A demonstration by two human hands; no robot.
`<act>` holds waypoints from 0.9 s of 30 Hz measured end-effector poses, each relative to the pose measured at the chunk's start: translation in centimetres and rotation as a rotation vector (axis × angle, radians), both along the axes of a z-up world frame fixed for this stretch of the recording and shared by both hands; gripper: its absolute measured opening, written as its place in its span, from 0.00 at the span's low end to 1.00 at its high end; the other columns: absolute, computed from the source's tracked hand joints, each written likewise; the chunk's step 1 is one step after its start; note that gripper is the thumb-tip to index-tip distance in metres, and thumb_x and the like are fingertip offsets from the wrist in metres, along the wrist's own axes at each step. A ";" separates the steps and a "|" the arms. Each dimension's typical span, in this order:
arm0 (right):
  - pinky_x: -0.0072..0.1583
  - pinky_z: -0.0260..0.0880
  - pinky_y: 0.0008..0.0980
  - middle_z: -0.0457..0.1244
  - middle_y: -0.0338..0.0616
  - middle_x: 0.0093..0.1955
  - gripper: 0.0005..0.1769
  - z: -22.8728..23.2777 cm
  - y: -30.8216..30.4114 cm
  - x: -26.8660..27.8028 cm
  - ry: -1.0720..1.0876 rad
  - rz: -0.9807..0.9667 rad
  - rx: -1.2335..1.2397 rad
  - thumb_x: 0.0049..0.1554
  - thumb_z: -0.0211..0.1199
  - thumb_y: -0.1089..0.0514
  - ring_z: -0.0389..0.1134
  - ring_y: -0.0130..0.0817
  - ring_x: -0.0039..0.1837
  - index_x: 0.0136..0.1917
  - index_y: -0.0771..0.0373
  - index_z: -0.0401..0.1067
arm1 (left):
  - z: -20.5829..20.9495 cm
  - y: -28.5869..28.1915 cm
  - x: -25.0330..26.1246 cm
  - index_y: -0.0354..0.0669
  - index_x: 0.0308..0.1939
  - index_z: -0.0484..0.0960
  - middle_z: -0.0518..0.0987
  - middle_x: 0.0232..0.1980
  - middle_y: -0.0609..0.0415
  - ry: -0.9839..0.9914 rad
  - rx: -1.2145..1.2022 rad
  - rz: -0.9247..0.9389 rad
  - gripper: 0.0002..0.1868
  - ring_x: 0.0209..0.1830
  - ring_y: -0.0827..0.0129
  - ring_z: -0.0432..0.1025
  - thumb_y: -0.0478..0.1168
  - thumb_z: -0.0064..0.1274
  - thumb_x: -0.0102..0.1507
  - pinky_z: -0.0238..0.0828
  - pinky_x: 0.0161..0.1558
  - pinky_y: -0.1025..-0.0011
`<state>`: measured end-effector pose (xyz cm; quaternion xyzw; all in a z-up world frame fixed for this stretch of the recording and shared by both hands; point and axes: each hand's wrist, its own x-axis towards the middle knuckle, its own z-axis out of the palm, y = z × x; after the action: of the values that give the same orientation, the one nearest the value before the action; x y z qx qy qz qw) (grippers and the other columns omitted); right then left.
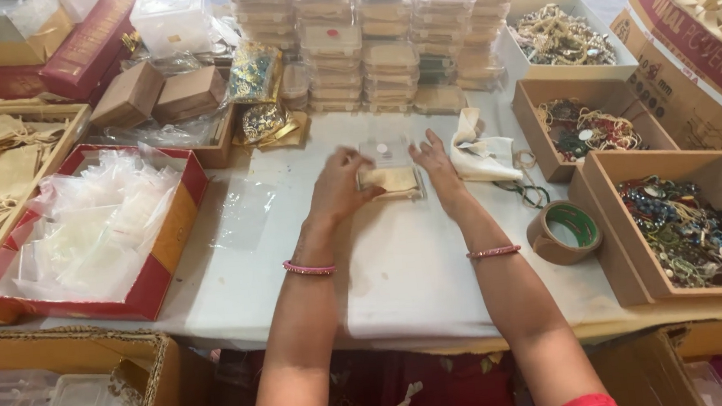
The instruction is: The person sits on the floor at a table and cleans a small plastic container with a white cloth. They then pick up a green beaded necklace, wipe it with the cloth, and place it into a small box.
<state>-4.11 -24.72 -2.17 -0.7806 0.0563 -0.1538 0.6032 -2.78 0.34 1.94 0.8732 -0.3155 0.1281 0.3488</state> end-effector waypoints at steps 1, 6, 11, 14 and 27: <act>0.74 0.50 0.42 0.46 0.56 0.79 0.44 -0.7 -0.4 0.2 0.005 -0.002 0.003 0.63 0.63 0.48 0.49 0.46 0.77 0.83 0.57 0.43 | 0.5 0.0 -0.5 0.51 0.55 0.84 0.76 0.64 0.50 0.005 0.003 -0.002 0.29 0.66 0.55 0.69 0.50 0.73 0.52 0.70 0.64 0.62; 0.68 0.55 0.35 0.62 0.48 0.68 0.41 3.1 0.6 -1.6 -0.004 0.093 0.538 0.63 0.43 0.33 0.58 0.41 0.75 0.82 0.55 0.47 | -1.5 -0.2 1.4 0.53 0.79 0.38 0.57 0.75 0.37 0.154 -0.312 -0.086 0.82 0.75 0.45 0.56 0.47 0.83 0.33 0.58 0.71 0.59; 0.65 0.56 0.33 0.69 0.47 0.52 0.35 -0.1 -1.5 -0.2 -0.065 0.183 0.304 0.67 0.43 0.35 0.60 0.35 0.71 0.67 0.63 0.73 | 0.9 0.3 -0.1 0.57 0.78 0.48 0.57 0.77 0.41 0.311 -0.203 -0.096 0.78 0.76 0.50 0.56 0.45 0.81 0.31 0.58 0.72 0.60; 0.64 0.61 0.32 0.73 0.42 0.47 0.28 3.0 1.1 -2.9 -0.109 0.131 -0.103 0.65 0.51 0.41 0.65 0.28 0.67 0.50 0.67 0.80 | -0.4 0.6 0.9 0.55 0.71 0.67 0.57 0.78 0.42 0.287 -0.064 -0.173 0.64 0.77 0.49 0.55 0.42 0.83 0.33 0.58 0.73 0.60; 0.52 0.69 0.43 0.69 0.45 0.38 0.09 3.9 4.9 -4.2 -0.483 -0.040 -1.035 0.55 0.68 0.54 0.69 0.45 0.47 0.38 0.61 0.78 | 0.6 0.6 0.1 0.59 0.64 0.79 0.67 0.76 0.55 0.211 0.198 -0.059 0.50 0.63 0.59 0.73 0.62 0.75 0.38 0.67 0.64 0.62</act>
<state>-8.34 -19.86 1.78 -0.9159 -0.1509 -0.3467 0.1350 -2.67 0.93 2.52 0.9023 -0.3137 -0.0066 0.2956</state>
